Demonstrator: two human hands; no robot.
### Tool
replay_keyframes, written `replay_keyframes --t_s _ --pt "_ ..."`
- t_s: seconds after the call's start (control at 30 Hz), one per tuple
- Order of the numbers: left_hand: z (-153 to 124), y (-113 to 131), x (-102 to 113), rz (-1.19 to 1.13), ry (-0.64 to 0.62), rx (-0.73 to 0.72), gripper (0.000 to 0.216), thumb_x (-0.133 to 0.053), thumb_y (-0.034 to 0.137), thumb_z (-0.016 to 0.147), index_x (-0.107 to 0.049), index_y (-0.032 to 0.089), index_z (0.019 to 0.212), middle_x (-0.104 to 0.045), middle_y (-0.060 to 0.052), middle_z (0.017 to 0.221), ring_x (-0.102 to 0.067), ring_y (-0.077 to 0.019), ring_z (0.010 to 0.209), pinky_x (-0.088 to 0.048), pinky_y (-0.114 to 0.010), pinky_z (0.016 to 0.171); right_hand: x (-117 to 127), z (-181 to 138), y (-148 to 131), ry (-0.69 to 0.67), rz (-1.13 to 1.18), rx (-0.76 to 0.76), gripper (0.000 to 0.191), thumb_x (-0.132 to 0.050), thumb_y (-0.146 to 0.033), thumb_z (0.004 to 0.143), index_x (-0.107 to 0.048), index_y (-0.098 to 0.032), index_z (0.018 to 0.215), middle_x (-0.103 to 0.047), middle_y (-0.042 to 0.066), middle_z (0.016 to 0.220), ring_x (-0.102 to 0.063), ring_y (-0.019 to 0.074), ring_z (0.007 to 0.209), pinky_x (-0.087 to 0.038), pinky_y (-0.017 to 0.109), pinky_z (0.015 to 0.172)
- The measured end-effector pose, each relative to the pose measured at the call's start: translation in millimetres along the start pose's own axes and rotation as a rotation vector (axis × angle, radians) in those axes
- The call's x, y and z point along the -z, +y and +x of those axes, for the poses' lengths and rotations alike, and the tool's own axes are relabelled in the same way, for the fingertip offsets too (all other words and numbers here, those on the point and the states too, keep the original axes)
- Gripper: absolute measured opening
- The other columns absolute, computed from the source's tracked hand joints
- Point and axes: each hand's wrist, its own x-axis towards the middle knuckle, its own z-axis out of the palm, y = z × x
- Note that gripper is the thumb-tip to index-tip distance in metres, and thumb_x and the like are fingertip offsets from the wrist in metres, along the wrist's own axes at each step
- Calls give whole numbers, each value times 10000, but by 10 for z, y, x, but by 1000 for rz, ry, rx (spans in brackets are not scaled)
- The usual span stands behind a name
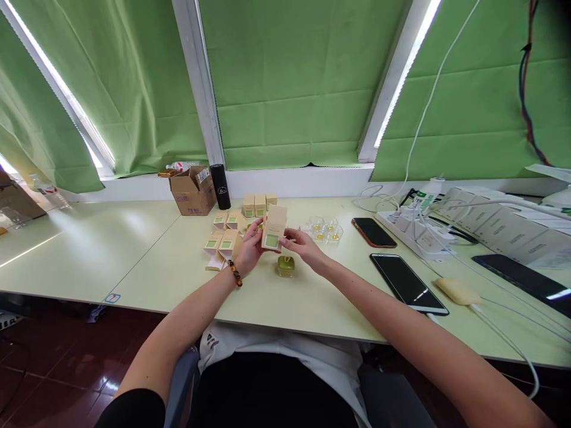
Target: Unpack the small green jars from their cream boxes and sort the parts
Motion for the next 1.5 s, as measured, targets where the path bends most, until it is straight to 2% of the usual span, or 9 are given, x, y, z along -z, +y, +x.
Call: replay_keyframes --t_s 0.1,0.23,0.33,0.47,0.63,0.9,1.1,1.4,1.5 --pt "22 7 -32 42 26 -17 634 -737 491 917 -502 235 1448 -745 -94 1249 -725 -313 1172 -665 -525 933 -40 80 19 46 88 -14 512 -822 -635 735 -751 -225 1035 -777 74 1114 -666 230 985 -521 353 845" --pt "57 95 -97 185 110 -113 573 -692 516 940 -520 245 1415 -741 -102 1276 -720 -300 1165 -636 -495 960 -51 220 65 144 212 -52 475 -825 -619 733 -763 -210 967 -766 58 1002 -643 184 869 -473 285 676" --pt "90 187 -127 297 98 -160 539 -682 411 922 -536 244 1414 -716 -113 1339 -711 -291 1160 -614 -473 966 -26 302 80 198 323 -88 486 -843 -640 712 -755 -203 904 -757 63 935 -657 178 817 -473 272 608" --pt "182 232 -159 439 31 -173 621 -679 224 801 -566 212 1412 -638 -140 1451 -663 -283 1184 -611 -426 927 25 334 101 181 425 -129 542 -895 -666 662 -732 -188 860 -763 93 882 -701 196 748 -517 292 560" --pt "301 120 -230 571 33 -195 640 -669 181 794 -569 194 1426 -600 -157 1484 -637 -296 1183 -619 -385 858 60 318 178 194 467 -98 576 -906 -691 663 -716 -193 881 -749 81 846 -715 192 698 -548 308 556" --pt "176 14 -209 510 2 -229 649 -679 274 857 -510 213 1481 -557 -153 1537 -602 -290 1276 -581 -369 920 -15 260 225 263 361 -61 628 -875 -737 662 -725 -185 918 -718 56 843 -683 164 701 -521 286 584" --pt "84 0 -205 492 -17 -226 633 -658 288 904 -467 216 1503 -574 -152 1516 -595 -281 1313 -563 -369 976 -49 218 230 277 297 -24 622 -868 -744 656 -717 -195 907 -673 19 753 -663 162 689 -518 289 592" --pt "51 -34 -220 444 -21 -251 607 -625 240 882 -449 228 1463 -545 -132 1536 -586 -276 1317 -587 -383 958 -45 215 300 258 252 39 619 -871 -725 678 -739 -195 970 -759 75 904 -670 174 725 -512 299 595" --pt "45 -31 -231 443 -25 -252 604 -619 221 863 -448 230 1442 -563 -123 1504 -612 -251 1258 -580 -371 961 -41 212 305 261 236 38 623 -872 -727 675 -742 -198 976 -775 86 918 -672 179 724 -522 310 604"
